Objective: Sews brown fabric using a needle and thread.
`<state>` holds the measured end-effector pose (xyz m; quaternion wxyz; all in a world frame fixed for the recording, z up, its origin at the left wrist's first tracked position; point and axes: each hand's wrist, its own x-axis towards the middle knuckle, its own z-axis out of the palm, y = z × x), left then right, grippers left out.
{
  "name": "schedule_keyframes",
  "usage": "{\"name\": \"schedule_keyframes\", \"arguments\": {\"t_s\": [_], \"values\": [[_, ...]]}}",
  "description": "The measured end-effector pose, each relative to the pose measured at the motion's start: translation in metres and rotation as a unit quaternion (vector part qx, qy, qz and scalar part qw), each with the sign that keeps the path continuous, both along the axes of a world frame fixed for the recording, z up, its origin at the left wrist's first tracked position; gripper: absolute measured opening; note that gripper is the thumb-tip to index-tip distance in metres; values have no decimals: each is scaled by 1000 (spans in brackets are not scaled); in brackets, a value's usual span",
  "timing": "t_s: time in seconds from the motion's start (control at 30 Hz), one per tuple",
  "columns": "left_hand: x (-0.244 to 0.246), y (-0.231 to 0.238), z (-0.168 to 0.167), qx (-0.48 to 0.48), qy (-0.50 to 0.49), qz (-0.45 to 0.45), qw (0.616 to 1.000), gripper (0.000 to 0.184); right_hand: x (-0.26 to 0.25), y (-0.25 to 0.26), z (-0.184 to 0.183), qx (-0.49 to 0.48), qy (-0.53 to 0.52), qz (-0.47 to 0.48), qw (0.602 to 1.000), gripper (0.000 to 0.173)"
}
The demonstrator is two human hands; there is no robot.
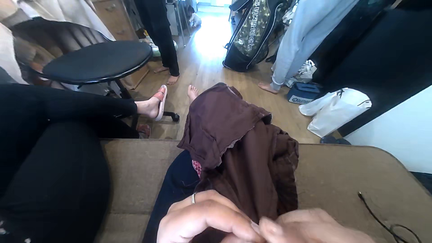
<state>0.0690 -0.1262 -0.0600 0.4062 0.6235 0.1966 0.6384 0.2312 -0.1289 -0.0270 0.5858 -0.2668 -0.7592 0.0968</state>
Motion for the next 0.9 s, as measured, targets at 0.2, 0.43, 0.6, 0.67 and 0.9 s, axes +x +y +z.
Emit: {"name": "schedule_keyframes", "arguments": {"t_s": [0.2,0.43,0.6,0.67,0.9], "values": [[3,3,-4,17,28,34,999,9,8,7,-8,-104,56,51,992,12],[1,5,-2,-3,17,-5,1000,16,22,11,-6,-170,52,105,978,7],[1,6,-2,10,21,-1,1000,14,23,11,-8,-196,70,121,971,11],[2,6,-2,9,12,2,1000,15,23,11,-9,-212,77,130,966,16],[5,6,-3,5,9,15,1000,17,23,13,-9,-245,91,159,952,9]]}}
